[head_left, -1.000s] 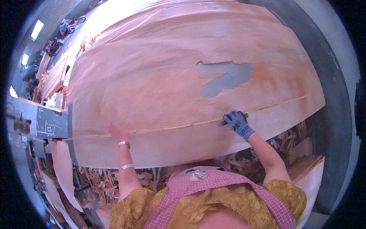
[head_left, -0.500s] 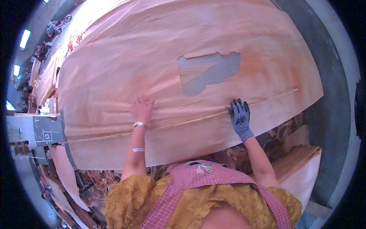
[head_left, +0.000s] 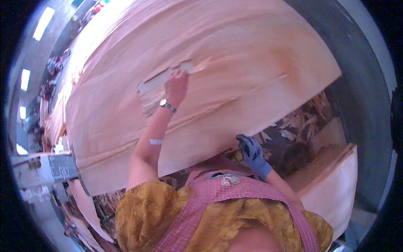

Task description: The person uses a cutting tool to trim edges and holes in large thin wood sheets and applies adhesive tape strips to join or reinforce the wood.

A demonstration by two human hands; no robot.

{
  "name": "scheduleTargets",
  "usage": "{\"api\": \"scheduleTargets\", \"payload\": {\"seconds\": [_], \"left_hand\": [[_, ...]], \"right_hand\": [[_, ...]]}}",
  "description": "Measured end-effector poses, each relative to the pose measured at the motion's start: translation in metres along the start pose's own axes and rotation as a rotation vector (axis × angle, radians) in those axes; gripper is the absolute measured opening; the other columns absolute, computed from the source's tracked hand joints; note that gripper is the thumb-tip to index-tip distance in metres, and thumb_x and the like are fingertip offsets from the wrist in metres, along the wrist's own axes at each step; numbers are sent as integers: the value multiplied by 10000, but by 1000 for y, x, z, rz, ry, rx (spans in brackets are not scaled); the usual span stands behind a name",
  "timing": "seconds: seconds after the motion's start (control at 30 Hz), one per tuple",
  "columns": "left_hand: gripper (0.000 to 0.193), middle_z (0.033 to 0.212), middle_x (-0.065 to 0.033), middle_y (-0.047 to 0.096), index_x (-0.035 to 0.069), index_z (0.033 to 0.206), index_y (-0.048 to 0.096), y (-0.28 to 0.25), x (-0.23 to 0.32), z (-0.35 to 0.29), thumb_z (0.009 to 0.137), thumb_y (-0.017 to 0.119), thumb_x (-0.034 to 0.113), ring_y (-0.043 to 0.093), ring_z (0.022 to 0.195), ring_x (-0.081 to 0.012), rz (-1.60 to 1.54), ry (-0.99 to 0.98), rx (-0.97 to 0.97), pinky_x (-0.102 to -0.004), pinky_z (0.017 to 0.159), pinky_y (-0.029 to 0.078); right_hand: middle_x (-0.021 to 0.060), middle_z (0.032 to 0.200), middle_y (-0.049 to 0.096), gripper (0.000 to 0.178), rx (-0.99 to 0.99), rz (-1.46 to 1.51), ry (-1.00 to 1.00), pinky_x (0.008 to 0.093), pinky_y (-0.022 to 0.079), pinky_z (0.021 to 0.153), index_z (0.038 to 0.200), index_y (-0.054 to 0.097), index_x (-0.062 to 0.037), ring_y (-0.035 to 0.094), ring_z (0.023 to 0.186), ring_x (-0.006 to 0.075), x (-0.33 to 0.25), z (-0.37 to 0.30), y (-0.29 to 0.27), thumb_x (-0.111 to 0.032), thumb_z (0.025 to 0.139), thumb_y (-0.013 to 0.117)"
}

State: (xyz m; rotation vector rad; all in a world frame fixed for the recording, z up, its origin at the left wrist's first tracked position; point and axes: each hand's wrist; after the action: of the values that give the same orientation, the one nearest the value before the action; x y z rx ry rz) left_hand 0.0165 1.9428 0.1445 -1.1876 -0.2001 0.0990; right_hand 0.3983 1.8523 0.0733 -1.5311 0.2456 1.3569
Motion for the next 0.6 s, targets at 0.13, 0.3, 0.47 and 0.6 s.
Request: {"api": "scheduleTargets", "payload": {"seconds": [0.13,0.3,0.47,0.6], "left_hand": [[185,930,-130,649,66,982,616,-38,259,24,806,616,10,633,871,-328,-943,242,8,-425,741,513],[306,1007,-134,647,55,1062,600,-32,455,12,764,625,-10,625,972,-332,-1374,649,-472,-423,843,495],[526,1323,-168,535,43,1296,520,15,578,51,785,643,28,485,1283,-333,-1330,903,-474,-433,1079,388],[571,1399,-178,461,37,1393,440,108,617,127,867,646,124,450,1290,-336,-1211,588,-674,-450,1078,391]], "right_hand": [[78,1141,640,386,420,867,504,289,528,789,1316,533,-33,623,969,154,15,17,-103,-99,945,616],[50,1085,641,353,698,1227,222,323,540,807,1195,572,-48,629,954,152,105,-10,-221,-181,889,686],[44,1056,621,235,1049,809,427,332,492,864,1157,584,-68,587,958,177,207,-99,-363,-207,978,525],[36,1002,639,259,1682,803,575,340,498,794,1171,620,-62,594,868,197,344,-212,-497,-196,983,504]]}}
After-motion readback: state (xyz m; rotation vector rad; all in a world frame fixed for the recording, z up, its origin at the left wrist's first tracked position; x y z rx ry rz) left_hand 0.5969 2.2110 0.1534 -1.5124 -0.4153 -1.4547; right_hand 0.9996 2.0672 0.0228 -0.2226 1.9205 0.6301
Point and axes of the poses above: each hand's wrist, its own z-axis towards the middle knuckle, its own y-axis out of the palm, x = y × z
